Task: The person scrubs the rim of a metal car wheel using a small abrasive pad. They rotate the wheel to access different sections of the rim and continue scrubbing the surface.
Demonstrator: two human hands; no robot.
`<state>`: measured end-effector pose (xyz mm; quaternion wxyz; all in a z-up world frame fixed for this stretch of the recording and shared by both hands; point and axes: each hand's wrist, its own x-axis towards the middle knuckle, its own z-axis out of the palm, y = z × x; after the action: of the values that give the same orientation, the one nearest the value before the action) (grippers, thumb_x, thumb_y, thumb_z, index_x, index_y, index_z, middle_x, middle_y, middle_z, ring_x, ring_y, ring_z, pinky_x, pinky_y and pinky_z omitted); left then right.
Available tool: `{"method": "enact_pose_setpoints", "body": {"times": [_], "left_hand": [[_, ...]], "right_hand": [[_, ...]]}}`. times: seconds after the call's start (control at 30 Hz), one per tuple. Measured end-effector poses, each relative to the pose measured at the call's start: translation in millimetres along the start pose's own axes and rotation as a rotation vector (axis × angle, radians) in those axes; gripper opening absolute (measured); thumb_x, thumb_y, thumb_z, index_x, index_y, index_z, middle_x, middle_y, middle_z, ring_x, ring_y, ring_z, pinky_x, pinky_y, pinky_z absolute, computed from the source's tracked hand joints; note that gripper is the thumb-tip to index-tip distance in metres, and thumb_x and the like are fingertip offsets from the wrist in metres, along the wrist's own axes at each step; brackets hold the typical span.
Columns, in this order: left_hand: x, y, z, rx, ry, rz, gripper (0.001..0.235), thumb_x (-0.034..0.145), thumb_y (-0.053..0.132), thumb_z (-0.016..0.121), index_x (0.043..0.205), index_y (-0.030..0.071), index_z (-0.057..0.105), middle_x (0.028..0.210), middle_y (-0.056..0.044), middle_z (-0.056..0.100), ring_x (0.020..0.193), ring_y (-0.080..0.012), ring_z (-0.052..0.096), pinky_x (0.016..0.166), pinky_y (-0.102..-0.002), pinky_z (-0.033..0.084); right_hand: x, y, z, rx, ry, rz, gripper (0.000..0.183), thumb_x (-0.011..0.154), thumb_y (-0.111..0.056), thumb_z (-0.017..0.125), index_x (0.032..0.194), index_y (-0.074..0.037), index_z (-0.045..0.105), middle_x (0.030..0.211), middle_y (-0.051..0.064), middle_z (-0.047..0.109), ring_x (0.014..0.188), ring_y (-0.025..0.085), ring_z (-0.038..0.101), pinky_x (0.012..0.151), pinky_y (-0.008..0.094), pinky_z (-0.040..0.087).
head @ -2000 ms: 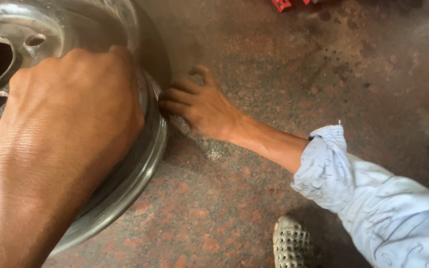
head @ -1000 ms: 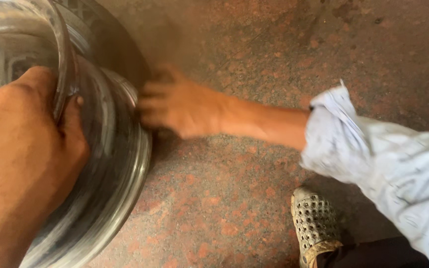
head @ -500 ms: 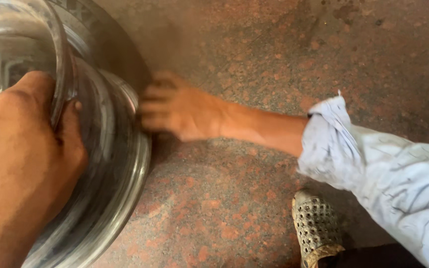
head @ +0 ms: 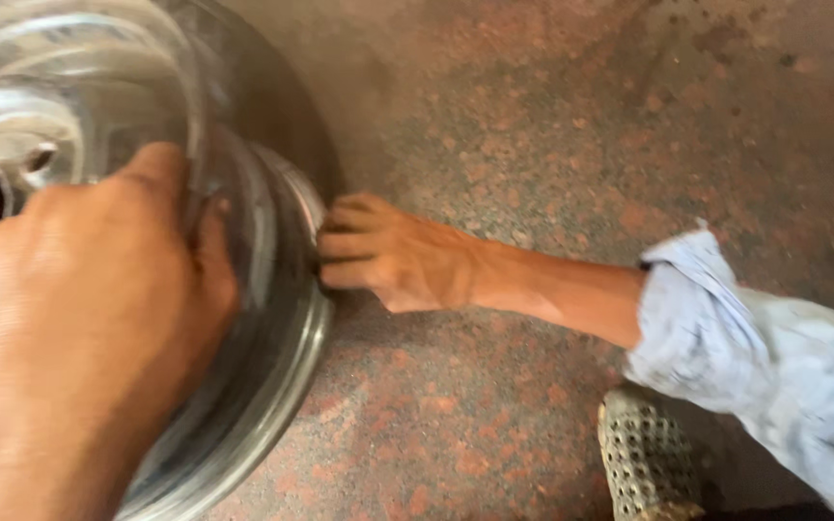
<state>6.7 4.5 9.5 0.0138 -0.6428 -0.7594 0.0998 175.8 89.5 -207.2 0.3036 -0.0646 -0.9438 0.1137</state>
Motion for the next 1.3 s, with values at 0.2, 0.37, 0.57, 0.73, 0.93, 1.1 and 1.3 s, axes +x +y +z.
{"method": "enact_pose_setpoints", "body": {"times": [0.2,0.37,0.57,0.73,0.93,1.1,1.3], "left_hand": [[-6,4,-9,-0.040,-0.071,-0.014,0.035,0.109,0.034,0.048,0.119,0.006,0.064,0.082,-0.027,0.070,0.077,-0.0441,0.072,0.074,-0.053,0.057],[-2,3,-5,-0.080,-0.162,-0.035,0.032,0.110,0.024,0.040,0.123,0.004,0.060,0.079,-0.026,0.071,0.074,-0.0410,0.074,0.073,-0.051,0.059],[-2,0,-3,-0.120,-0.109,0.026,0.029,0.108,0.018,0.040,0.117,0.001,0.062,0.078,-0.025,0.070,0.070,-0.0371,0.074,0.069,-0.051,0.058],[-3,1,1,-0.116,-0.062,0.080,0.029,0.109,0.017,0.039,0.113,0.001,0.063,0.079,-0.024,0.071,0.069,-0.0372,0.074,0.063,-0.049,0.060],[1,-1,2,-0.115,-0.062,0.085,0.026,0.107,0.013,0.040,0.112,0.001,0.062,0.078,-0.024,0.070,0.069,-0.0368,0.074,0.063,-0.048,0.059],[-6,-3,2,-0.059,-0.013,0.133,0.025,0.103,0.013,0.044,0.108,0.000,0.065,0.080,-0.024,0.071,0.070,-0.0370,0.073,0.064,-0.048,0.059],[-1,2,2,-0.111,-0.103,0.096,0.027,0.109,0.012,0.038,0.119,0.000,0.061,0.080,-0.023,0.071,0.067,-0.0337,0.075,0.059,-0.046,0.061]], "right_hand": [[21,12,-5,0.044,-0.034,0.099,0.019,0.086,-0.017,0.073,0.101,-0.005,0.072,0.099,0.010,0.064,0.099,0.031,0.055,0.092,0.048,0.046],[3,-28,2,0.102,0.095,-0.003,0.011,0.089,-0.007,0.060,0.096,-0.008,0.067,0.104,0.008,0.062,0.104,0.026,0.055,0.099,0.047,0.043],[4,-27,3,-0.075,-0.004,0.066,0.025,0.079,-0.007,0.057,0.100,-0.010,0.067,0.103,0.009,0.061,0.107,0.028,0.053,0.100,0.045,0.045],[9,6,7,0.063,-0.025,0.099,0.016,0.097,-0.014,0.066,0.109,-0.005,0.065,0.111,0.013,0.061,0.114,0.027,0.054,0.103,0.046,0.046],[-13,-18,14,-0.036,-0.001,0.050,0.018,0.083,-0.008,0.059,0.100,-0.012,0.063,0.113,0.008,0.061,0.120,0.030,0.055,0.113,0.049,0.044],[12,13,8,0.080,0.047,0.071,0.013,0.082,-0.013,0.063,0.093,-0.006,0.062,0.093,0.012,0.052,0.092,0.030,0.049,0.088,0.048,0.043],[11,22,11,0.127,0.032,0.110,0.008,0.094,-0.010,0.056,0.094,-0.008,0.063,0.097,0.009,0.056,0.096,0.025,0.053,0.093,0.045,0.045]]}}
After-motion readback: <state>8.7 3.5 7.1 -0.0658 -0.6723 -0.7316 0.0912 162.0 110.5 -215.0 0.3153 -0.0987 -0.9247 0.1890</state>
